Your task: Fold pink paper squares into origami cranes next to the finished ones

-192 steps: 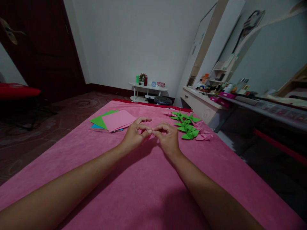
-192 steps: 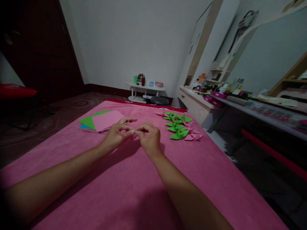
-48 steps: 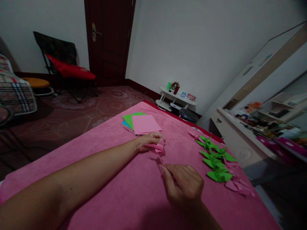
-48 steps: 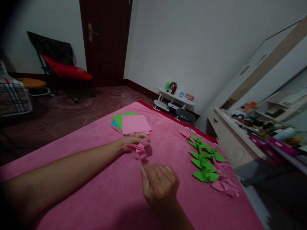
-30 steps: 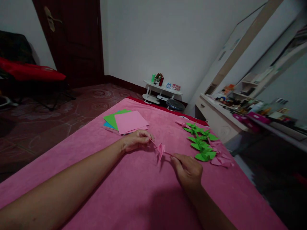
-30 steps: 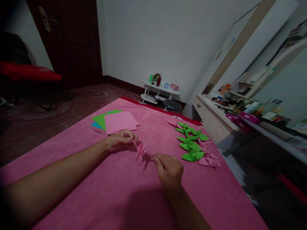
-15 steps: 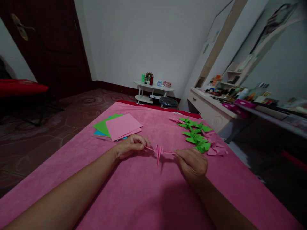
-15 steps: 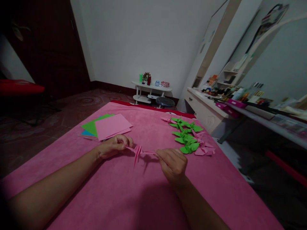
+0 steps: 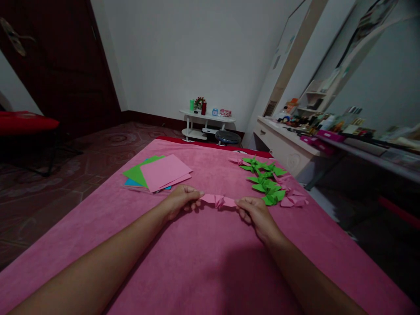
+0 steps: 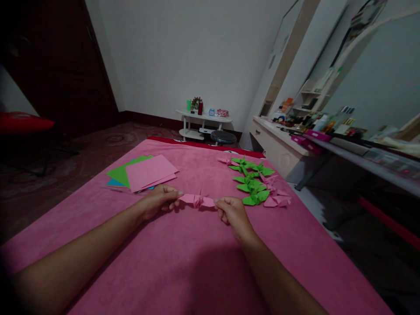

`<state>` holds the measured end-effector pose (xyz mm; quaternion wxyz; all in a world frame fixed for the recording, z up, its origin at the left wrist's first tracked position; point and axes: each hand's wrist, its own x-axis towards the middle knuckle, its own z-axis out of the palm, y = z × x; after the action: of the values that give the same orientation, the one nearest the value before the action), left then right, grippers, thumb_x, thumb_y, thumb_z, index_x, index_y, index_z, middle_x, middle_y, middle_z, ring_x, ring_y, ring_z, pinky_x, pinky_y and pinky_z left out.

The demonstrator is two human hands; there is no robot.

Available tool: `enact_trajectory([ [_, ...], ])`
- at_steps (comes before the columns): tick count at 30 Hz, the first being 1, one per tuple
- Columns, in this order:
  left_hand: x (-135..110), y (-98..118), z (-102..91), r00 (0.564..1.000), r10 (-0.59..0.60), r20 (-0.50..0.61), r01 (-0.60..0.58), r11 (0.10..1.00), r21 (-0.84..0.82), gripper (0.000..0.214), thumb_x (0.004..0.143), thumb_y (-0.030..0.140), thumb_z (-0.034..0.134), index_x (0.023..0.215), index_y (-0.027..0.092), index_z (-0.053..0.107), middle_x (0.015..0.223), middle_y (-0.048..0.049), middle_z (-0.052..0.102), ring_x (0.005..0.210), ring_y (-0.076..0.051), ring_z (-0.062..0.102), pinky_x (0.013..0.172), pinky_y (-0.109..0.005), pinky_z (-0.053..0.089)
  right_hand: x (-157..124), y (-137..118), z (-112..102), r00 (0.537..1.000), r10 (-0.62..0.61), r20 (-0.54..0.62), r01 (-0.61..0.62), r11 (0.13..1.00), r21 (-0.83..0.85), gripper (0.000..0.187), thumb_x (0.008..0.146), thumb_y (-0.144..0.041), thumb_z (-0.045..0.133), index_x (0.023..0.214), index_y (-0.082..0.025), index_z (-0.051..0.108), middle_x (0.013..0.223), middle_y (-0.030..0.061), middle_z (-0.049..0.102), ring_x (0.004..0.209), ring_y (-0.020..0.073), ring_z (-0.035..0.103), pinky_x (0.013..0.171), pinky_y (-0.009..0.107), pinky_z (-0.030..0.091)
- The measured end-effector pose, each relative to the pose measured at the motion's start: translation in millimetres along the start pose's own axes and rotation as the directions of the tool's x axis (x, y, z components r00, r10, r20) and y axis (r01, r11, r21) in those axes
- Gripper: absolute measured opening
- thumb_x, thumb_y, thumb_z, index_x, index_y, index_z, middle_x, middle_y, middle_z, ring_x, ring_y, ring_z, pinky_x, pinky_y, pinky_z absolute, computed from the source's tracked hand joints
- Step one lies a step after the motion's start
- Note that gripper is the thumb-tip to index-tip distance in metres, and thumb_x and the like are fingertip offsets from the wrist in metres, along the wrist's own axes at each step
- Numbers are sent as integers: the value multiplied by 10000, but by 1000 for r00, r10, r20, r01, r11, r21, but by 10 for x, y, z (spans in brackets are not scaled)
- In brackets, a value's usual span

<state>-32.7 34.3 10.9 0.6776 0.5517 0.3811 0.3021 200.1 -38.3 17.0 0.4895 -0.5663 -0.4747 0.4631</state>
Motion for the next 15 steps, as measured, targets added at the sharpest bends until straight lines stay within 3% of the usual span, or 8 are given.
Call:
enact_trajectory([
  [3, 6, 21, 52, 997, -45, -66, 51, 994, 92, 355, 740, 373, 616, 517, 104, 552, 437, -13, 550, 337, -36, 394, 350, -168, 151, 67, 61, -68, 995, 100, 18, -101, 994, 47, 229, 690, -322, 588, 557, -140, 549, 381, -59, 426, 299, 38, 284, 328, 181, 140],
  [7, 1, 4, 89, 998, -37, -59, 50, 971, 233, 356, 762, 375, 563, 523, 112, 552, 444, -7, 553, 337, -39, 391, 350, -166, 189, 120, 94, -109, 979, 199, 40, -200, 979, 24, 226, 657, -319, 598, 532, -139, 543, 366, -54, 427, 281, 40, 294, 310, 188, 154],
  [12, 26, -70, 145, 994, 60, -89, -14, 894, 448, 293, 743, 324, 545, 528, 125, 544, 455, 4, 548, 368, -69, 476, 393, -174, 311, 149, 103, -83, 973, 230, 35, -229, 973, -30, 215, 636, -315, 585, 520, -140, 539, 369, -46, 449, 276, 33, 291, 301, 180, 159],
  [15, 60, -103, 149, 994, 49, -96, 4, 871, 492, 255, 723, 328, 561, 561, 132, 555, 482, -1, 575, 370, -86, 494, 399, -189, 341, 154, 106, -60, 973, 229, 29, -227, 972, -57, 214, 639, -320, 580, 529, -139, 547, 370, -44, 457, 277, 30, 293, 298, 174, 167],
])
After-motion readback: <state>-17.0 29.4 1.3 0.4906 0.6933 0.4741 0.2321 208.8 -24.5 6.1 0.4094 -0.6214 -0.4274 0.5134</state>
